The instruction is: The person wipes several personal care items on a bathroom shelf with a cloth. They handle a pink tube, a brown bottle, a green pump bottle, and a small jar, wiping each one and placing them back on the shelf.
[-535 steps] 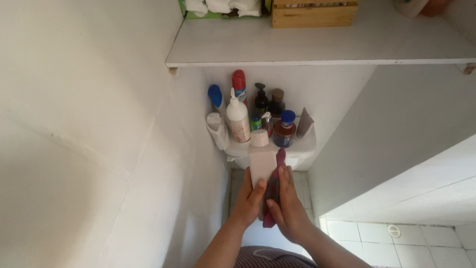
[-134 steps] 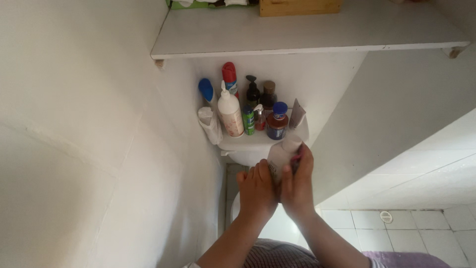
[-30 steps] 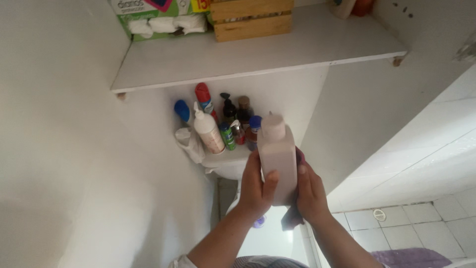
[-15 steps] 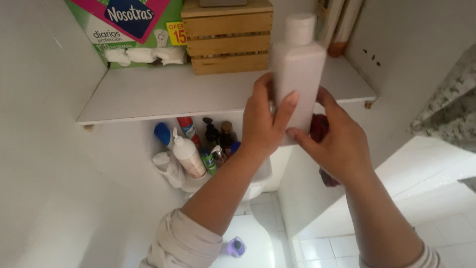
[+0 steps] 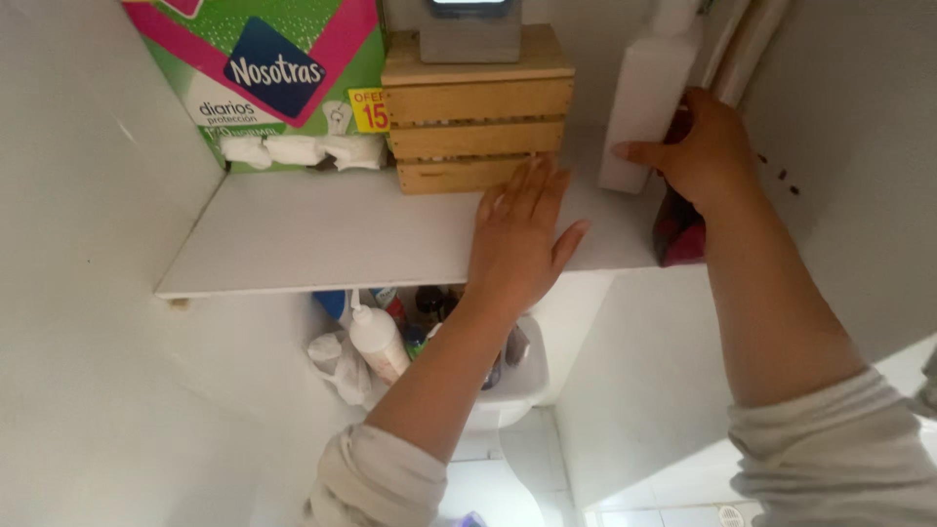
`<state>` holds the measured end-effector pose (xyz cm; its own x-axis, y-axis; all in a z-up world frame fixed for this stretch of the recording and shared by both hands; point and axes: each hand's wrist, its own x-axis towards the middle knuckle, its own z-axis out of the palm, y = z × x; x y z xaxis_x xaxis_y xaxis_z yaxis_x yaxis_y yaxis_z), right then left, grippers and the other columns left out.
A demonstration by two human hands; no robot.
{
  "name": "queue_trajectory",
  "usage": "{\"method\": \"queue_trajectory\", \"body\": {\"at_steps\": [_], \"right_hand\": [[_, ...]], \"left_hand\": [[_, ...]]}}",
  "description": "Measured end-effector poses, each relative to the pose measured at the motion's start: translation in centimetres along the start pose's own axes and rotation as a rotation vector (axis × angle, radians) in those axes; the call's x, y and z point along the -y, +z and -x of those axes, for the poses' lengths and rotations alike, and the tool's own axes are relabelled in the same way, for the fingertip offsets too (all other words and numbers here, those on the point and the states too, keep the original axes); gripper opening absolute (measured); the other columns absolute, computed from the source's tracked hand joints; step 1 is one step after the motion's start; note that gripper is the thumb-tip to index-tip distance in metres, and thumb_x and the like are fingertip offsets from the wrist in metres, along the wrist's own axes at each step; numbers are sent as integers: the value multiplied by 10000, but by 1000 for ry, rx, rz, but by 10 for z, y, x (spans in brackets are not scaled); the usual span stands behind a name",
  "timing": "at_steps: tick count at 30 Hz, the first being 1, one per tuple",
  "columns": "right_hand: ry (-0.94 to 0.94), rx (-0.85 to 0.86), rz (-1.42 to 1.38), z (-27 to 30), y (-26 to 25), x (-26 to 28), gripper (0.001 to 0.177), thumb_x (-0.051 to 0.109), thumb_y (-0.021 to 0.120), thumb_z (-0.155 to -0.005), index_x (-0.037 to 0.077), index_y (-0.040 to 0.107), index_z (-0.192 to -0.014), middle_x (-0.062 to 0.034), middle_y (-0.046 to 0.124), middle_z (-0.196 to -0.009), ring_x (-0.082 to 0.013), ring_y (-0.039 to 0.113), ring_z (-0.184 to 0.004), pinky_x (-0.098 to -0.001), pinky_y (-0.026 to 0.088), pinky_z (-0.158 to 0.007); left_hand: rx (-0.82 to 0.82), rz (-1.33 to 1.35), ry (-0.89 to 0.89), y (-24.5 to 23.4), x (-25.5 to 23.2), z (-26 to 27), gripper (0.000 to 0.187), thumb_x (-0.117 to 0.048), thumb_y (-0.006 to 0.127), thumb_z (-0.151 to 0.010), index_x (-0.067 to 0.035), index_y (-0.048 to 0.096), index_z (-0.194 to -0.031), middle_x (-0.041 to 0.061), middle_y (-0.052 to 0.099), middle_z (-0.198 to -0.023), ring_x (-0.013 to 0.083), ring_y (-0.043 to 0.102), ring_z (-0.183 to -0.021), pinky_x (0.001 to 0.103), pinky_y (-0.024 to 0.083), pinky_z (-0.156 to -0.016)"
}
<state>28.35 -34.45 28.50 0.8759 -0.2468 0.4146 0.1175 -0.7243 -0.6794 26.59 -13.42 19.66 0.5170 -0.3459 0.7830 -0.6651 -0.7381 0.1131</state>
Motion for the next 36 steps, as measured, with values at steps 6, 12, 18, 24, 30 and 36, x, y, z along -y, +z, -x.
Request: {"method": "queue_trajectory", "body": {"at_steps": [6, 12, 18, 24, 30, 36], "right_hand": [[56, 126, 127, -51, 25, -37, 740, 303, 878, -816, 24, 550, -1418, -179, 660, -1327, -322, 655, -1169, -420, 537, -969], [111, -29, 767, -27, 31, -20, 461, 455, 692, -1013, 32, 719, -1194, -213, 761, -1032, -365, 733, -908, -496, 559, -785], [79, 19, 812, -38, 45, -3, 443, 449, 658, -990, 29, 726, -1113, -210, 749, -972, -364, 720, -852, -492, 561, -691], [70, -2, 834, -74, 59, -27, 483, 423, 626, -998, -22, 677, -1181, -232, 734, -1025, -360, 727, -851, -488, 561, -684], [81, 8, 820, -88, 69, -29, 569, 492, 607, -1009, -40, 637, -1210, -254, 738, -1012, -369, 723, -864, -485, 557, -677], [150, 25, 788, -97, 72, -17, 487, 461, 568, -1068, 2, 729, -1095, -222, 752, -1032, -351, 728, -874, -495, 552, -703]], "left_hand": [[-114, 57, -88, -15, 1, 11, 405, -333, 648, -1012, -64, 602, -1312, 108, 625, -1331, 253, 580, -1282, 473, 348, -1102], [-177, 3, -31, -18, -5, 11, 358, -287, 695, -968, -65, 611, -1236, 101, 637, -1270, 249, 588, -1216, 492, 345, -1093], [-181, -9, -19, -15, -5, 13, 326, -272, 704, -956, -61, 637, -1194, 102, 643, -1238, 249, 599, -1172, 490, 338, -1095], [-145, 1, -38, -13, -5, 14, 318, -294, 704, -948, -57, 663, -1156, 99, 663, -1185, 246, 603, -1142, 501, 333, -1100], [-121, -11, -55, -10, -5, 15, 306, -301, 689, -953, -56, 680, -1137, 98, 679, -1162, 245, 612, -1115, 504, 325, -1108], [-115, -10, -64, -10, -5, 12, 283, -302, 684, -961, -53, 692, -1096, 97, 683, -1133, 245, 614, -1103, 505, 317, -1111]]}}
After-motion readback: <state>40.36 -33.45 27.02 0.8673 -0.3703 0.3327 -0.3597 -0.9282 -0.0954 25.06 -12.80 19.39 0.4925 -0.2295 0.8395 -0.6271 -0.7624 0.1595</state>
